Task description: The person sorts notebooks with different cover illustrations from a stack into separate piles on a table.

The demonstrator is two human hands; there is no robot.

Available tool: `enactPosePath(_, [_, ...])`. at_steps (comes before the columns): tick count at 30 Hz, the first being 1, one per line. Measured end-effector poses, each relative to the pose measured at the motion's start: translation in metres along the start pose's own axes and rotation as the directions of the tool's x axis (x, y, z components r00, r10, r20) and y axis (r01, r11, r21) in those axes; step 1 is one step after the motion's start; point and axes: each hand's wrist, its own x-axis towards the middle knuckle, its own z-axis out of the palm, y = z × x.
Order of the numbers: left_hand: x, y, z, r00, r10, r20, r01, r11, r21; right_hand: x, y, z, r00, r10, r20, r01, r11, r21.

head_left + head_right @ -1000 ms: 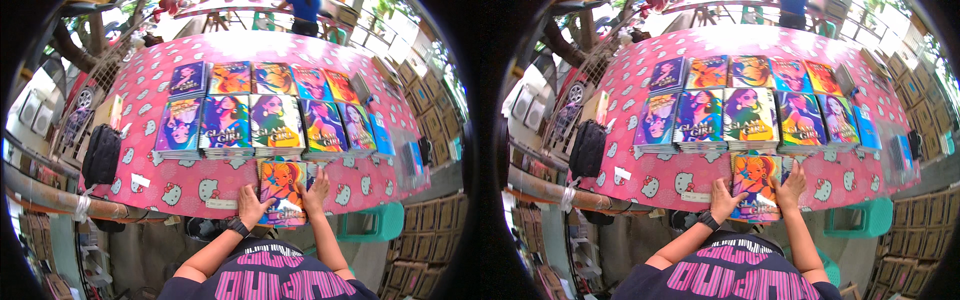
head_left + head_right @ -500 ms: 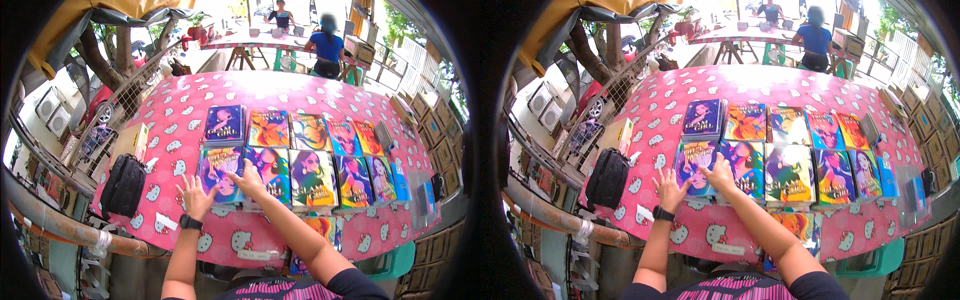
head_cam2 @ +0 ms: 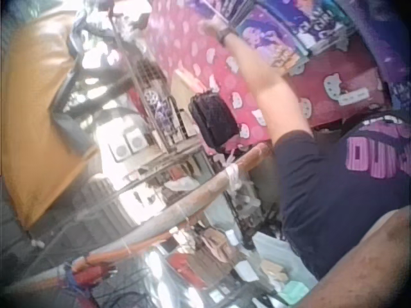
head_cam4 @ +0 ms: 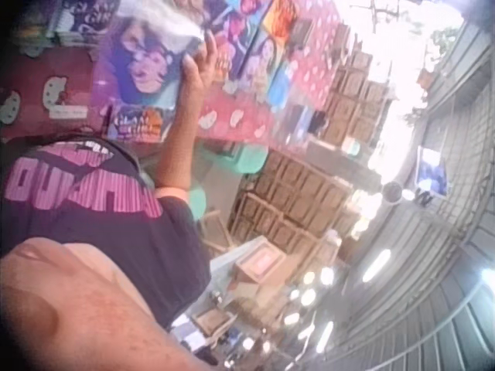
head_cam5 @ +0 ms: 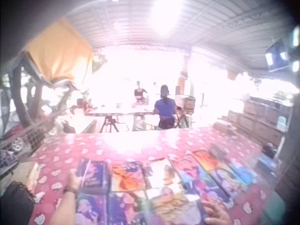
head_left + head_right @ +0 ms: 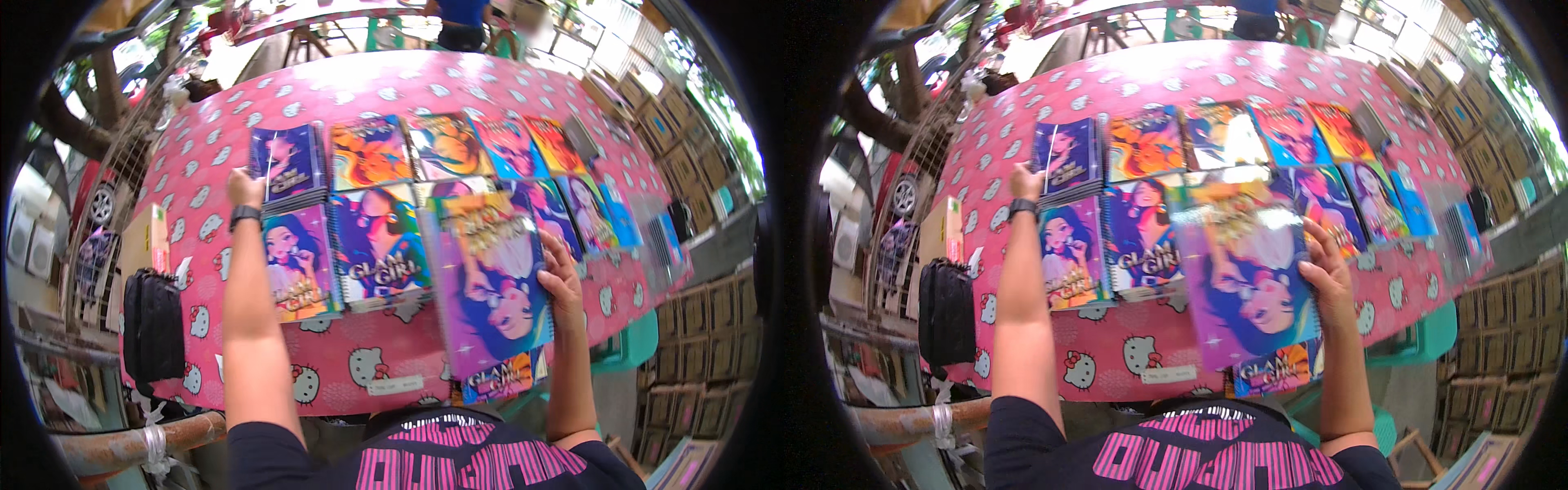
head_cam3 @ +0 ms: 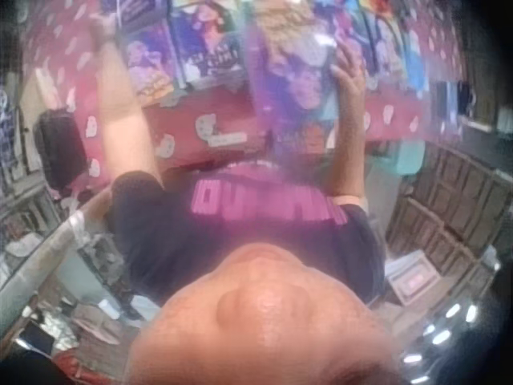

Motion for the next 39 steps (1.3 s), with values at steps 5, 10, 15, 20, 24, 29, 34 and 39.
enactPosePath(5, [-0.058,0.088,-0.115,0.966,-0.121,0.229,0.259,0.426,-0.867,-0.071,0.086,-0.138,0.973,0.081,-0.215,-0.216,0.644,-0.734])
enactPosePath(10, [-0.244,0.195,-0.201,0.794,0.065,0.605,0.603,0.047,-0.797,-0.08,0.095,-0.136,0.992,0.016,-0.125,-0.115,0.518,-0.848])
enactPosePath(15, [-0.459,0.177,-0.12,0.606,-0.038,0.795,0.588,0.694,-0.415,-0.082,0.122,-0.158,0.981,-0.185,-0.051,0.059,0.543,-0.838])
enactPosePath(20, [-0.44,0.241,-0.12,0.66,0.156,0.735,0.633,0.41,-0.656,-0.087,0.117,-0.15,0.997,0.05,-0.064,-0.081,0.702,-0.708])
enactPosePath(24, [-0.466,0.252,-0.103,0.742,0.2,0.64,0.486,0.496,-0.719,-0.078,0.099,-0.161,0.907,0.416,-0.056,-0.419,0.889,-0.183])
enactPosePath(29, [-0.453,0.269,-0.121,0.569,0.172,0.804,0.809,0.058,-0.585,-0.078,0.068,-0.163,0.718,0.696,0.015,-0.674,0.7,-0.236])
enactPosePath(34, [-0.435,0.243,-0.134,0.393,0.238,0.888,0.908,-0.254,-0.334,-0.106,0.05,-0.131,0.958,0.2,0.205,-0.062,0.845,-0.532])
enactPosePath(39, [-0.393,0.247,-0.172,0.456,0.421,0.784,0.877,-0.064,-0.476,-0.094,-0.005,-0.129,0.9,-0.063,0.432,0.236,0.903,-0.36])
